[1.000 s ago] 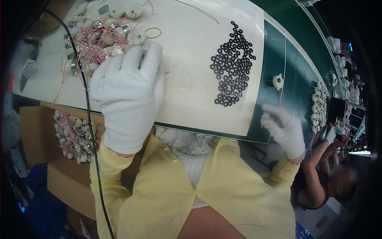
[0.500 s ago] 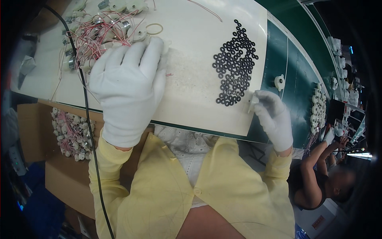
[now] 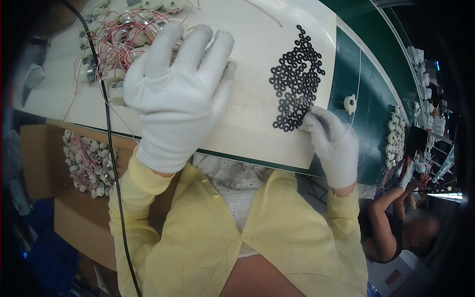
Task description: The person applies a white substance to the center of white plastic components using a small brush. They then pick up small black rings and place them onto the components. The person handles the components one at a time, moving them between the work surface and a pile of finished items.
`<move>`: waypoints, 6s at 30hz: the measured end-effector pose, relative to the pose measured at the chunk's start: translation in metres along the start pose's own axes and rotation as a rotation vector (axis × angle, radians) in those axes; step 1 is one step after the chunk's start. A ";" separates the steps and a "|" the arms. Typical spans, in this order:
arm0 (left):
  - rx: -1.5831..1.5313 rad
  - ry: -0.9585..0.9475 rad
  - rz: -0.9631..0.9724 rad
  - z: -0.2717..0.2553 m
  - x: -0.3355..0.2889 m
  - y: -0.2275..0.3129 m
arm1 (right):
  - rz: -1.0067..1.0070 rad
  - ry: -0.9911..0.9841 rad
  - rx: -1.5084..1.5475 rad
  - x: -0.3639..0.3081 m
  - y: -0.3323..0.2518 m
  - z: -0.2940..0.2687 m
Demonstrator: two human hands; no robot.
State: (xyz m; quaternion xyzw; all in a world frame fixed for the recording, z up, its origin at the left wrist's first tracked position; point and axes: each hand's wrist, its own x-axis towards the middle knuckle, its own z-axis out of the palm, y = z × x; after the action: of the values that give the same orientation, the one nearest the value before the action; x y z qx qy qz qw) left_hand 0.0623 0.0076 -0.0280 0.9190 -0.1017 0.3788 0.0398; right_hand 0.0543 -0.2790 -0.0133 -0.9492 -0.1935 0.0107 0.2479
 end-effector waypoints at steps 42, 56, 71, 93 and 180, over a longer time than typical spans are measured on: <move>-0.049 -0.285 0.034 -0.005 -0.006 0.011 | 0.020 0.340 -0.230 -0.028 0.027 -0.005; -0.068 -0.007 0.101 -0.013 -0.007 0.012 | 0.194 0.388 -0.269 -0.010 0.072 -0.024; -0.329 0.400 -0.016 -0.028 -0.010 0.077 | 0.402 -0.501 1.744 -0.014 -0.071 0.018; -0.207 -0.380 0.049 -0.029 -0.029 -0.002 | 0.082 -0.136 0.455 -0.028 0.019 -0.026; -0.868 -0.273 -0.214 -0.053 -0.041 0.014 | -0.338 0.258 0.116 -0.002 -0.062 0.007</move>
State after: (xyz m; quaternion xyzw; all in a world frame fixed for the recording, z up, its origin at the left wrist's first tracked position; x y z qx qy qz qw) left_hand -0.0059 0.0084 -0.0193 0.8641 -0.1597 0.1705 0.4458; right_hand 0.0293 -0.2265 0.0102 -0.8809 -0.3158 -0.1414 0.3230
